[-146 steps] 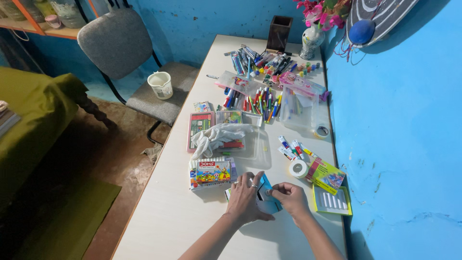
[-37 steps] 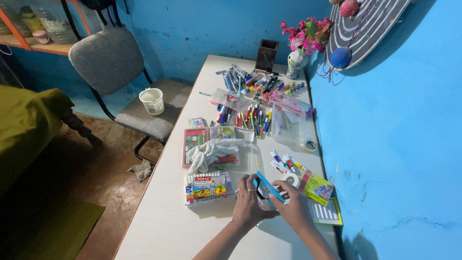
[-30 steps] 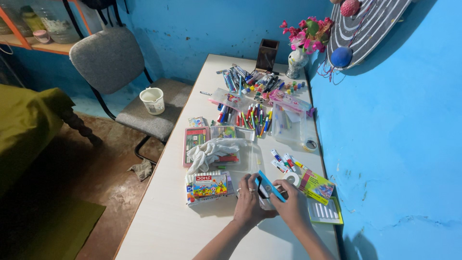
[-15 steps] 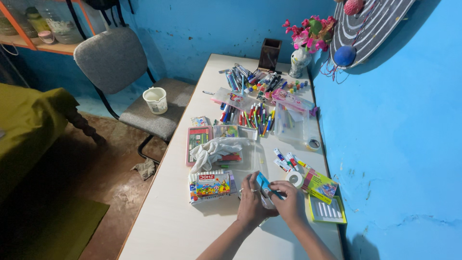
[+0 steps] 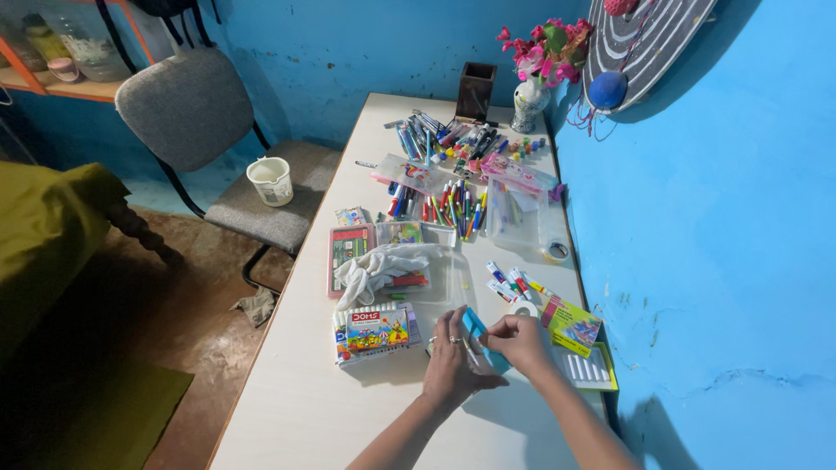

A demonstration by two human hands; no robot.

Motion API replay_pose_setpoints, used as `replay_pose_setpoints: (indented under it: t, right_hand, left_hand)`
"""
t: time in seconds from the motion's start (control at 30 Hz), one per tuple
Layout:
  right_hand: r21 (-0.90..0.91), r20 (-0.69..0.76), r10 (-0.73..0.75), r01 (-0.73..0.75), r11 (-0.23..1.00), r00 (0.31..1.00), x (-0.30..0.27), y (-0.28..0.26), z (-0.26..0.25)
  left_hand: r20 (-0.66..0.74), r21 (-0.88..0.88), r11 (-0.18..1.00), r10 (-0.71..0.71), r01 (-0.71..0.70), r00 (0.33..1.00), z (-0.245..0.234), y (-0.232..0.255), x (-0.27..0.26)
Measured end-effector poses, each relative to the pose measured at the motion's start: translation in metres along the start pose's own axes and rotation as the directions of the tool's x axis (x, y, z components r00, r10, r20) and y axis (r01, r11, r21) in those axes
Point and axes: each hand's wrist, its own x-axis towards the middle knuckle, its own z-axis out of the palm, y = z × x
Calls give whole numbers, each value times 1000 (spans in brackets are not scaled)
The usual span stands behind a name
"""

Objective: The person organizes art supplies on a white table. They wipe a box of colored pencils with a white cloth, then wipe several small paint tubes and place them into a yellow box. The person also handles a roll of tape and a plastic container while arranging items.

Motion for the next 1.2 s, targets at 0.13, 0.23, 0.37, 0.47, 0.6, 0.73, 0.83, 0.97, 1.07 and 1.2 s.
replay_pose_setpoints:
  t: [0.13, 0.23, 0.37, 0.47, 0.6, 0.73, 0.83, 0.97, 1.07, 1.2]
  right_hand:
    - [-263, -16, 274, -269, 927, 962, 8, 1, -7]
    - [-215, 63, 298, -278, 936, 953, -1, -7, -7]
    - [-23, 211, 371, -375, 927, 904, -18, -27, -26]
    - [102, 312, 371, -419, 902, 875, -19, -39, -40]
    - [164, 364, 282, -359, 919, 888, -20, -33, -40]
    - [138, 337, 288, -350, 926, 896, -20, -17, -29]
    - [79, 317, 289, -329, 941, 903, -20, -6, -25]
    - [103, 281, 230, -267, 958, 932, -18, 1, -22]
    - [263, 330, 263, -356, 897, 907, -23, 6, -22]
    - [290, 293, 290, -374, 881, 911, -22, 9, -22]
  left_hand:
    - [69, 14, 999, 40, -41, 997, 0, 2, -3]
    - [140, 10, 1000, 9, -11, 990, -5, 3, -7]
    - [183, 95, 992, 66, -84, 981, -25, -4, -5]
    - [232, 83, 991, -122, 106, 965, -33, -16, 6]
    - [382, -168, 892, -334, 420, 862, -17, -39, 9]
    - [382, -220, 834, -403, 506, 832, 9, -63, -2]
    - [472, -469, 595, -456, 653, 755, 20, -76, -10]
    - [307, -325, 789, -434, 522, 847, 21, -74, -15]
    - [203, -257, 846, -426, 468, 882, 16, -64, -12]
    - [124, -202, 855, -461, 477, 879, 9, -53, -1]
